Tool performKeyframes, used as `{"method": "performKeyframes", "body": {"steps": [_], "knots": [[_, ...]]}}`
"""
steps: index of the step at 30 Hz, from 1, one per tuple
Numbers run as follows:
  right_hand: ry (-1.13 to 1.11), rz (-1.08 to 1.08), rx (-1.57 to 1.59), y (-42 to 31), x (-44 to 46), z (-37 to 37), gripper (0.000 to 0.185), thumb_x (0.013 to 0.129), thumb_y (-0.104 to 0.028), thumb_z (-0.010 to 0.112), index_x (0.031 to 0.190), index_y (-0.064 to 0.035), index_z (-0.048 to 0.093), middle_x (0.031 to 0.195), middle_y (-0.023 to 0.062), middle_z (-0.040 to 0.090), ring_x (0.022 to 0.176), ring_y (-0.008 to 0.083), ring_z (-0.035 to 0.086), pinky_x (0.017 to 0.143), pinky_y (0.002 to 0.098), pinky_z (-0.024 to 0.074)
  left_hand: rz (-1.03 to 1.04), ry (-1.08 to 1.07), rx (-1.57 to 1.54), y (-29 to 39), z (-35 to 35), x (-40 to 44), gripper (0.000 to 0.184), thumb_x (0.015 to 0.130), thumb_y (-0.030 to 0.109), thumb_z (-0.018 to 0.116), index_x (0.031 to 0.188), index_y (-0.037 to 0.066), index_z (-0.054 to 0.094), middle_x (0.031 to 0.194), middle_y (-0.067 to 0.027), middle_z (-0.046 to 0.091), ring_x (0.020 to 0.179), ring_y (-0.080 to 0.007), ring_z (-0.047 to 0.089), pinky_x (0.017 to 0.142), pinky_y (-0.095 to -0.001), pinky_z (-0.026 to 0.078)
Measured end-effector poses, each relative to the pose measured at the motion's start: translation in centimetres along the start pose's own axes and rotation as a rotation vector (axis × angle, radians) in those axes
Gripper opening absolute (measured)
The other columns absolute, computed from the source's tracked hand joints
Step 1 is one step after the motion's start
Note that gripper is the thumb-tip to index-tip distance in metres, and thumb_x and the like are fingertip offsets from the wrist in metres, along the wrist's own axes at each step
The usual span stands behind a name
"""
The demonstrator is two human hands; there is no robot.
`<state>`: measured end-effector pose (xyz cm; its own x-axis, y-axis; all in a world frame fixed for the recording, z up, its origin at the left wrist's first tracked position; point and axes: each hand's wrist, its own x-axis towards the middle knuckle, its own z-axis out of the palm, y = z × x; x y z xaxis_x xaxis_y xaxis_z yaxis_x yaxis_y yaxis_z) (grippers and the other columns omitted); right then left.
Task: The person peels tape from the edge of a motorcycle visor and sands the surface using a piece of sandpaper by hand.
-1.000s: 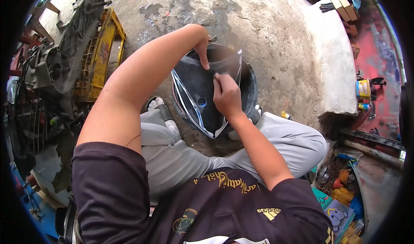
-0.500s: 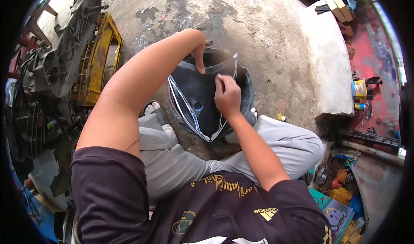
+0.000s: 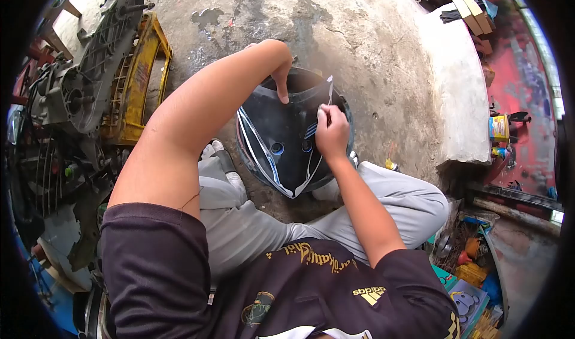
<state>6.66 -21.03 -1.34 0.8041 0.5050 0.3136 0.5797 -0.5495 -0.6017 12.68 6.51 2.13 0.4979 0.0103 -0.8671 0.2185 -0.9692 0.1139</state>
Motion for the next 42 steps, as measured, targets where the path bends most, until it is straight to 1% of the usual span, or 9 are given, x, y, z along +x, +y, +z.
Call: {"method": "performKeyframes", "body": {"steps": [3, 9, 12, 16, 23, 29, 32, 39, 42], "knots": [[-0.052, 0.296, 0.052, -0.7, 1.8, 0.6, 0.013, 0.098, -0.014, 0.066, 0.103, -0.0022, 0.068, 0.095, 0.0188, 0.073, 0.095, 0.0408, 0.068, 0.084, 0.0509, 0.0536, 0.028, 0.026, -0.038, -0.3, -0.1, -1.8, 0.161, 0.05, 0.071, 0.099, 0.174, 0.018, 0.01, 0.169, -0.0215, 0.04, 0.154, -0.041, 0.041, 0.125, -0.0509, 0.037], [-0.136, -0.153, 0.02, -3.7, -2.8, -0.7, 0.01, 0.098, -0.012, 0.066, 0.099, -0.0029, 0.069, 0.093, 0.0161, 0.07, 0.088, 0.038, 0.065, 0.084, 0.0481, 0.0513, 0.055, 0.075, 0.008, -0.4, -0.2, -2.3, 0.16, 0.049, 0.073, 0.098, 0.174, 0.021, 0.013, 0.167, -0.0203, 0.044, 0.152, -0.041, 0.045, 0.123, -0.0508, 0.04], [-0.07, -0.132, 0.011, -1.3, -1.2, -0.4, 0.009, 0.097, -0.012, 0.067, 0.099, -0.0033, 0.07, 0.095, 0.0154, 0.07, 0.091, 0.0369, 0.065, 0.084, 0.0471, 0.0508, 0.057, 0.093, 0.026, -0.3, -0.1, -2.6, 0.16, 0.049, 0.072, 0.098, 0.174, 0.021, 0.013, 0.166, -0.0204, 0.044, 0.152, -0.0405, 0.045, 0.123, -0.0508, 0.04], [0.043, 0.2, 0.054, 2.6, 2.1, 0.8, 0.01, 0.096, -0.013, 0.068, 0.098, -0.0034, 0.07, 0.095, 0.0163, 0.068, 0.091, 0.0385, 0.062, 0.086, 0.049, 0.0504, 0.083, 0.112, 0.004, -0.3, 0.0, -3.1, 0.158, 0.049, 0.072, 0.098, 0.174, 0.02, 0.015, 0.166, -0.0206, 0.045, 0.151, -0.0404, 0.046, 0.122, -0.0503, 0.041], [-0.067, -0.121, 0.0, -3.9, -2.6, -1.0, 0.01, 0.094, -0.012, 0.069, 0.096, -0.0018, 0.07, 0.094, 0.0162, 0.067, 0.092, 0.0374, 0.061, 0.085, 0.0471, 0.049, 0.081, 0.108, 0.014, -0.3, -0.1, -2.5, 0.157, 0.05, 0.071, 0.098, 0.173, 0.019, 0.017, 0.168, -0.021, 0.041, 0.153, -0.04, 0.044, 0.123, -0.0501, 0.04], [0.048, 0.196, 0.08, 1.8, 2.4, 0.7, 0.01, 0.095, -0.012, 0.068, 0.096, -0.0021, 0.069, 0.096, 0.0162, 0.068, 0.094, 0.0383, 0.062, 0.088, 0.0479, 0.0499, 0.092, 0.123, 0.004, -0.5, 0.1, -2.1, 0.159, 0.048, 0.073, 0.098, 0.173, 0.019, 0.017, 0.17, -0.0209, 0.038, 0.153, -0.0403, 0.043, 0.124, -0.0503, 0.039], [0.013, 0.176, 0.01, 1.7, 2.8, 0.8, 0.01, 0.095, -0.012, 0.069, 0.096, -0.0021, 0.07, 0.095, 0.0165, 0.068, 0.095, 0.0383, 0.063, 0.088, 0.0477, 0.0503, 0.089, 0.131, 0.001, -0.8, 0.3, -2.4, 0.159, 0.047, 0.074, 0.097, 0.173, 0.019, 0.018, 0.17, -0.0211, 0.037, 0.153, -0.0404, 0.043, 0.124, -0.0508, 0.04], [-0.014, -0.186, 0.095, 0.3, 3.0, 0.3, 0.007, 0.095, -0.007, 0.069, 0.1, -0.0022, 0.069, 0.098, 0.0169, 0.068, 0.095, 0.0374, 0.064, 0.089, 0.046, 0.0509, 0.112, 0.123, 0.0, -0.7, 0.5, -1.4, 0.158, 0.047, 0.074, 0.098, 0.173, 0.019, 0.02, 0.17, -0.0218, 0.036, 0.155, -0.0403, 0.041, 0.124, -0.0516, 0.039], [0.029, 0.104, 0.138, 3.5, 6.1, 1.3, 0.009, 0.096, -0.007, 0.067, 0.102, -0.0016, 0.071, 0.102, 0.0192, 0.069, 0.096, 0.0404, 0.069, 0.087, 0.0467, 0.0549, 0.12, 0.156, 0.026, -0.7, 0.3, -1.8, 0.16, 0.049, 0.074, 0.098, 0.174, 0.019, 0.014, 0.167, -0.0179, 0.045, 0.146, -0.0397, 0.052, 0.117, -0.0507, 0.048]]}}
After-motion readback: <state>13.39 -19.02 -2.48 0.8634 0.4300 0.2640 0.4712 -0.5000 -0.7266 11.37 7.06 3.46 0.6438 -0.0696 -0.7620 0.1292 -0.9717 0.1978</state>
